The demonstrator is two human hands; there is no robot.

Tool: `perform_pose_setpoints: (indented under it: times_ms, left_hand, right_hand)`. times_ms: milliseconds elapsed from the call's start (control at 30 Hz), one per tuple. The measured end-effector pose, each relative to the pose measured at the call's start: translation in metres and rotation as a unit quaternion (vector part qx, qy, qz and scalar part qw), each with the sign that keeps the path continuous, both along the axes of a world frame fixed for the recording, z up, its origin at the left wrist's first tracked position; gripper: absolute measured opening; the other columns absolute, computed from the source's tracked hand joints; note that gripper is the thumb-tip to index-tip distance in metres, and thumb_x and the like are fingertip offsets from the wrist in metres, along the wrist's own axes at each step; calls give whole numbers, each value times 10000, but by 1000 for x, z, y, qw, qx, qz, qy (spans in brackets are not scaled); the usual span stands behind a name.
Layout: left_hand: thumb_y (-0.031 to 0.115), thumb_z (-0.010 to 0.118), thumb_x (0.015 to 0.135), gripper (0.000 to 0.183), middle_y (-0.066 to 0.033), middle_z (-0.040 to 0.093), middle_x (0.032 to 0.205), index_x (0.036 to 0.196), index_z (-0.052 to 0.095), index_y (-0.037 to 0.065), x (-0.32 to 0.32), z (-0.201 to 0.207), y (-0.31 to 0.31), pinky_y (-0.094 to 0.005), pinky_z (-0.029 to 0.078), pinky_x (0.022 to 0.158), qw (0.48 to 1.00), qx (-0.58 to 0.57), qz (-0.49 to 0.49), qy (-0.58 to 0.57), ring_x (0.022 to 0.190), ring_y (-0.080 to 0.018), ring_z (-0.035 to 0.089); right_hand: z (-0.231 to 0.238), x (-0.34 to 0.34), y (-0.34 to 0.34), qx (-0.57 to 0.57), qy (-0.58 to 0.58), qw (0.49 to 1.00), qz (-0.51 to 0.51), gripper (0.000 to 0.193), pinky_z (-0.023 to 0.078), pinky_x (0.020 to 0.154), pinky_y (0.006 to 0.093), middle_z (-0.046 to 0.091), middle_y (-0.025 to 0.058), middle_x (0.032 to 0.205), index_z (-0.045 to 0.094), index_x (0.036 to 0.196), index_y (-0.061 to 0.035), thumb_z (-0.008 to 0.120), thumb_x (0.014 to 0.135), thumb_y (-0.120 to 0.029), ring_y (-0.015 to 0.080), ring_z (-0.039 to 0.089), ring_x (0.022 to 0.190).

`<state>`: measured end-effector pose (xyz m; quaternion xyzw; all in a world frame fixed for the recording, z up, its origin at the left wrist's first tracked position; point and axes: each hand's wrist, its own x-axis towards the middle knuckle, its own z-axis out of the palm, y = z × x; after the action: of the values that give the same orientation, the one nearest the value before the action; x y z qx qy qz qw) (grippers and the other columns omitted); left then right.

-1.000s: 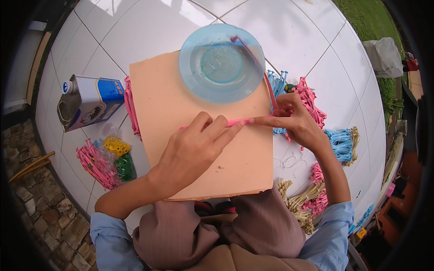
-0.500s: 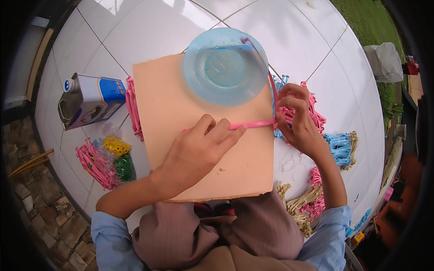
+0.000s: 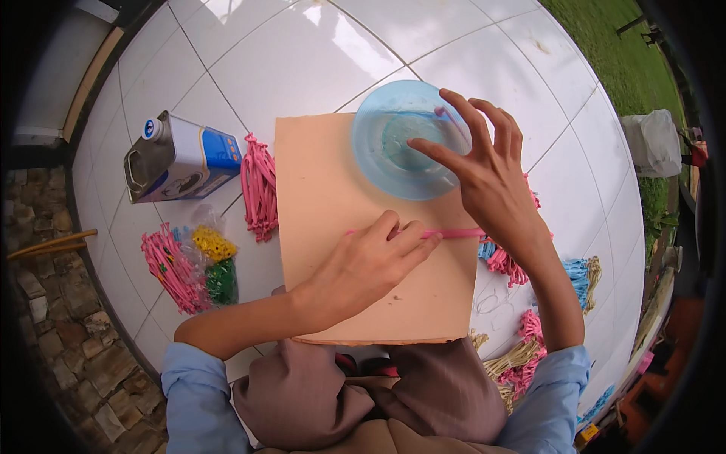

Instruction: The person organizes pink and blue straps, then applies glue from a small bowl to yellow and green fabric flower ornaments using their finger.

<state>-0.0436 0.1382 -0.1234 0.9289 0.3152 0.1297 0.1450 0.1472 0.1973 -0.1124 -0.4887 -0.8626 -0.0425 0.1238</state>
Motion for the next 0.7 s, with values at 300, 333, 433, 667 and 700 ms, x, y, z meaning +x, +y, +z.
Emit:
perform_pose_setpoints:
  times_ms: [300,333,433,667,700]
  left_hand:
    - [74,563,684,509,-28,490,922,1193,558,82,3,0,0,-243,517,644,1000,-6,1,6,806,-188,498]
    - [74,563,684,509,-28,490,922,1193,558,82,3,-1,-1,-243,517,644,1000,-8,1,5,806,-188,498]
    - [72,564,685,508,-22,490,921,1192,561,91,3,-4,-2,-238,517,635,1000,10,2,3,807,-182,499]
    - [65,569,688,497,-17,483,911,1185,560,87,0,1,-1,-227,506,651,1000,-10,5,20,820,-171,482]
    - [57,562,698,479,-24,468,909,1176,551,63,0,1,-1,-218,498,652,1000,-5,0,18,822,-166,465]
  right_hand:
    - [4,-6,4,-16,-14,1000,19,601,282,1048,432,326,19,1401,671,1009,-243,477,598,151,274,304,1255]
    - [6,-6,3,-17,-15,1000,19,601,282,1048,432,326,19,1401,671,1009,-243,477,598,151,274,304,1255]
    - [13,1,-9,3,57,998,-22,565,318,1027,414,350,42,1379,680,990,-237,509,618,152,288,309,1248]
    - [-1,36,-67,-27,111,993,-21,346,334,966,490,469,49,1280,682,853,-201,605,607,29,292,413,1117]
    - [-3,37,-70,-28,111,993,-25,346,334,966,490,469,49,1280,682,853,-201,605,607,29,292,413,1117]
